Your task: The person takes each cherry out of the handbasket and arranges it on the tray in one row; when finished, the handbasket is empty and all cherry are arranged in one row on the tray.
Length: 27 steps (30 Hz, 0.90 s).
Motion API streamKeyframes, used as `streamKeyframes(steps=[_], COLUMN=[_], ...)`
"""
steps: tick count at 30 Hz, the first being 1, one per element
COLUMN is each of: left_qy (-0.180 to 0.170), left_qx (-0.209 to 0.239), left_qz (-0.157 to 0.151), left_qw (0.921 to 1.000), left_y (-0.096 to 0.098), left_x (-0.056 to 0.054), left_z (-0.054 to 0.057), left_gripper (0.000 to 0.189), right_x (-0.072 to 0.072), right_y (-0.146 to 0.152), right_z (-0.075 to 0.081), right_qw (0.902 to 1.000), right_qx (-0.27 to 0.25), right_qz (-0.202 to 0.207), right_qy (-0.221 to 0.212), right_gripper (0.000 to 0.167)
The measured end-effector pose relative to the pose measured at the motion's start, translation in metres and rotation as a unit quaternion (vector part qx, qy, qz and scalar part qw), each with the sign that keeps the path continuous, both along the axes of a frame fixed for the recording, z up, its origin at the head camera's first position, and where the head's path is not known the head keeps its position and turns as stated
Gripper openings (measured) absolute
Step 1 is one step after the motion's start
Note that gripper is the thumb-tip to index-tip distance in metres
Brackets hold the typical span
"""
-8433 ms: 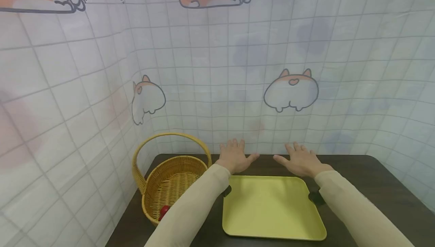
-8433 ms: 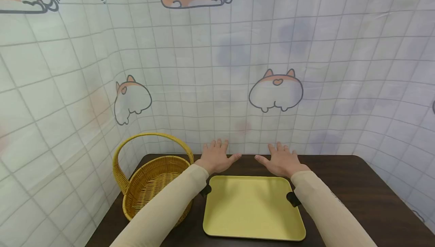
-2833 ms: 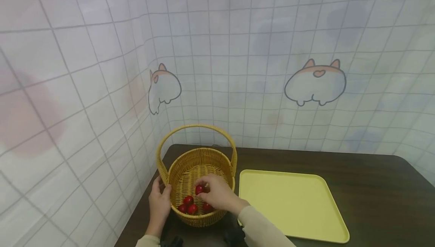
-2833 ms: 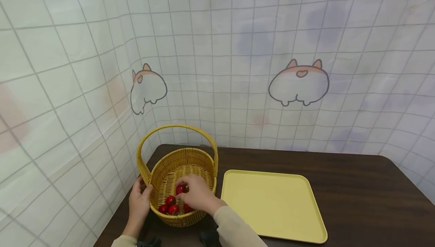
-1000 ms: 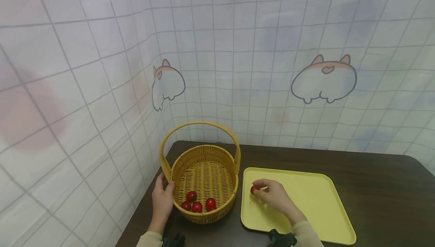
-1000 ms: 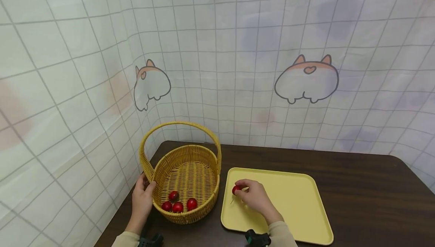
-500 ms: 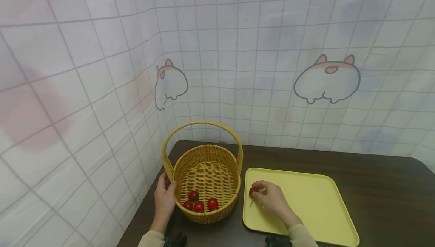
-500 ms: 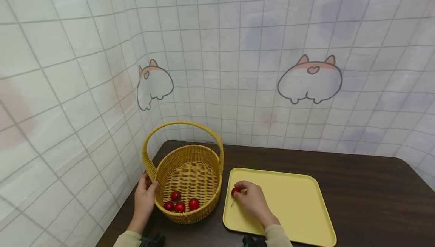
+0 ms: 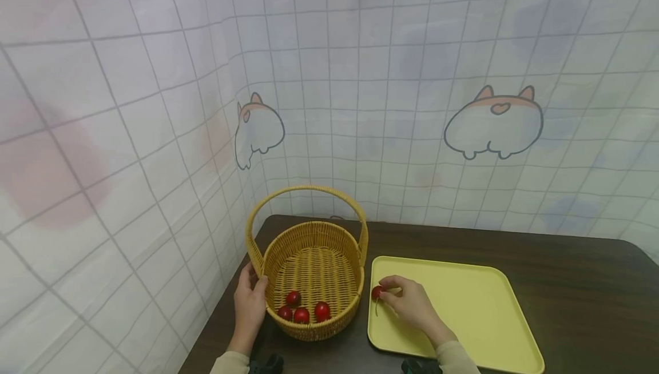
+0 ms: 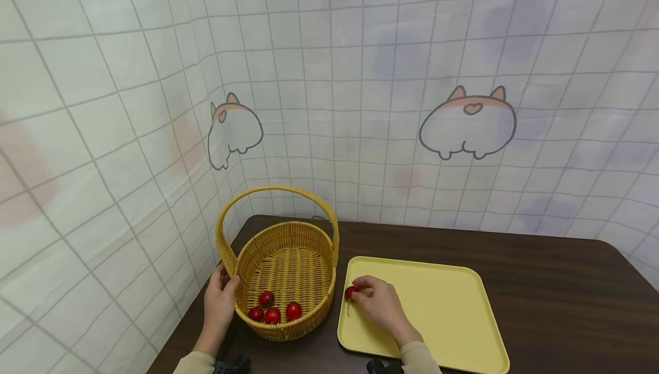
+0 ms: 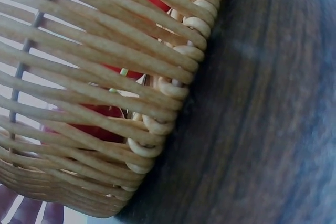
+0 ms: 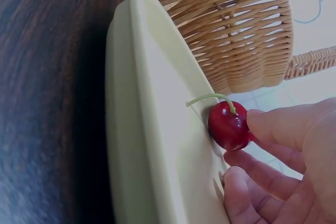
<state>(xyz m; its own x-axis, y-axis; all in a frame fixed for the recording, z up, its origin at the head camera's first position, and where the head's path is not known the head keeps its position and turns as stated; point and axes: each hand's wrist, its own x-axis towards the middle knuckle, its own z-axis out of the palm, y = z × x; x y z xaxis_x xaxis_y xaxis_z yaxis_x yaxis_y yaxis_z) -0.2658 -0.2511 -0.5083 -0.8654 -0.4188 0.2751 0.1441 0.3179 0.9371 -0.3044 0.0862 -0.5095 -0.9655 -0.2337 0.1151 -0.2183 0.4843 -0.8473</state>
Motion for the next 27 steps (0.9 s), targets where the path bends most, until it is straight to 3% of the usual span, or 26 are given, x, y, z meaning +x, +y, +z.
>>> streamKeyframes(steps=[8, 14, 20, 27], left_qy=[0.001, 0.007, 0.004, 0.007], left_qx=[-0.003, -0.005, -0.001, 0.0], left_qz=[0.005, 0.006, 0.004, 0.03], left_qw=[1.0, 0.9999, 1.0, 0.9995], left_y=[0.001, 0.003, 0.003, 0.003], left_x=[-0.002, -0.003, -0.004, -0.003], left_z=[-0.002, -0.003, -0.002, 0.0], left_gripper=[0.048, 0.047, 0.047, 0.047], right_x=[-0.003, -0.004, 0.001, 0.016], right_y=[0.005, 0.009, 0.009, -0.008], right_z=[0.0, 0.005, 0.022, 0.047], right_qw=[0.9999, 0.9983, 0.9945, 0.9782], right_qx=[-0.016, -0.043, -0.07, -0.17], right_qz=[0.005, -0.03, -0.05, -0.01], right_qy=[-0.002, 0.027, 0.06, 0.119], right_gripper=[0.025, 0.022, 0.016, 0.01])
